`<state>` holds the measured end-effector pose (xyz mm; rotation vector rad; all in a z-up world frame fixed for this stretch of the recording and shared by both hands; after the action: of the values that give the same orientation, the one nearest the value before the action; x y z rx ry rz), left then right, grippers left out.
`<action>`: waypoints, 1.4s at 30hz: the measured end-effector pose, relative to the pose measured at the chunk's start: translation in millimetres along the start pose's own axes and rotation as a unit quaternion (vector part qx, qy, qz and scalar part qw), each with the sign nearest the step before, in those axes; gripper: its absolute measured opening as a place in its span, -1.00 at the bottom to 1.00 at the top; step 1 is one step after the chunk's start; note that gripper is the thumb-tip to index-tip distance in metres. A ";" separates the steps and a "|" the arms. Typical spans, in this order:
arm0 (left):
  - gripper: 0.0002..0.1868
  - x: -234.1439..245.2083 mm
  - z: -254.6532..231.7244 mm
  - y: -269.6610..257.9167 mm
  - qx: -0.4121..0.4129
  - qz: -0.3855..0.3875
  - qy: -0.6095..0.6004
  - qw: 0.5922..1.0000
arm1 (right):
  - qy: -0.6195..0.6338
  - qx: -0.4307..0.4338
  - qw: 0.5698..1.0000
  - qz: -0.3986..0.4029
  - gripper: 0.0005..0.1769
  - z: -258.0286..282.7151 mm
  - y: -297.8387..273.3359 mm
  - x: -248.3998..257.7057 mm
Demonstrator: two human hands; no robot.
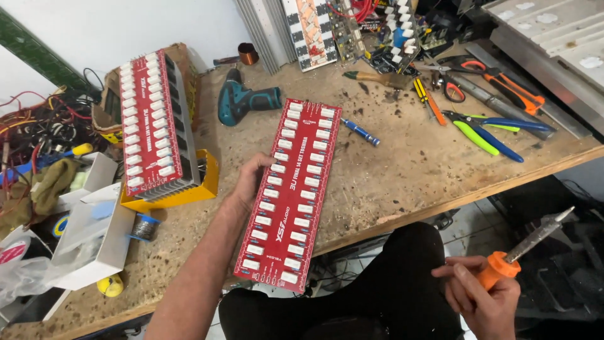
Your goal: The person uses a soldering iron to work on a long red circuit board with white components, holding it with one hand while applying the tool with the other. They flip the board over to show the underside and then place it on a metal heat sink.
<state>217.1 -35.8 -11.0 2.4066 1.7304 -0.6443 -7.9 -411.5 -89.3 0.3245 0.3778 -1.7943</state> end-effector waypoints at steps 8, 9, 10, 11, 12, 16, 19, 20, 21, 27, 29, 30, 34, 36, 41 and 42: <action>-0.36 -14.3 -6.6 -0.9 0.064 0.081 -0.032 0.994 | 0.003 -0.001 1.000 0.011 -0.77 1.8 4.9 -9.8; -0.34 -17.0 -7.4 -1.9 0.077 0.094 -0.044 0.992 | 0.005 0.007 1.000 0.011 -0.77 2.5 5.2 -10.9; -0.34 -17.8 -7.3 0.7 0.077 0.096 -0.043 0.991 | 0.005 0.008 1.000 0.010 -0.77 0.9 6.5 -10.4; -0.36 -17.0 -8.5 4.2 0.064 0.092 -0.022 0.993 | -0.001 0.010 1.000 0.002 -0.77 -0.8 7.8 -9.3; -0.38 -16.0 -8.5 6.4 0.051 0.087 -0.001 0.995 | -0.008 0.011 1.000 -0.006 -0.77 -2.6 7.8 -7.8; -0.39 -17.6 -6.0 8.6 0.067 0.100 0.023 0.992 | -0.005 0.019 1.000 0.009 -0.77 -1.5 7.2 -9.6; -0.40 -15.8 -3.1 10.6 0.084 0.088 0.019 0.992 | -0.019 0.017 1.000 -0.010 -0.77 -3.3 7.5 -7.8; -0.39 -15.1 -3.5 11.7 0.084 0.083 0.030 0.993 | -0.010 0.021 1.000 -0.001 -0.77 -3.3 8.2 -8.3; -0.37 -14.4 -3.8 12.8 0.085 0.078 0.042 0.992 | 0.000 0.025 1.000 0.007 -0.77 -3.2 8.8 -8.9; -0.41 6.4 0.1 20.0 0.137 0.071 0.051 0.987 | 0.014 0.045 0.998 0.049 -0.74 -5.6 11.5 -12.9; -0.44 0.5 -12.0 18.3 0.142 0.048 0.068 0.986 | 0.013 0.038 0.998 0.045 -0.74 -8.6 11.6 -10.7; -0.47 -0.2 -17.9 16.4 0.147 0.025 0.086 0.985 | 0.013 0.030 0.999 0.041 -0.73 -10.9 11.2 -9.7; -0.55 -1.3 -28.9 16.3 0.156 -0.012 0.106 0.982 | 0.035 0.025 0.998 0.055 -0.72 -26.1 13.6 -1.7; -0.56 -1.8 -30.4 16.1 0.162 -0.022 0.106 0.981 | 0.040 0.020 0.998 0.049 -0.73 -27.5 13.2 -2.5; -0.58 -24.9 -57.4 9.4 0.162 -0.063 0.227 0.958 | 0.041 0.019 0.998 0.050 -0.71 -32.8 10.1 -0.1; -0.61 -28.3 -60.4 10.5 0.168 -0.063 0.237 0.955 | 0.036 0.019 0.998 0.047 -0.72 -32.7 11.6 -0.6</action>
<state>235.9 -44.6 53.2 2.8879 2.1147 -0.4217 4.2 -400.1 -119.7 0.4283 0.3739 -1.7024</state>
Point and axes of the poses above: each hand's wrist, its own y-axis towards the middle knuckle, its own x-axis out of the back of the hand, z = x × y, the point moved 6 cm from there along y, towards the middle knuckle, and after that the axes turned 14 degrees about -x, right-handed, at the moved point
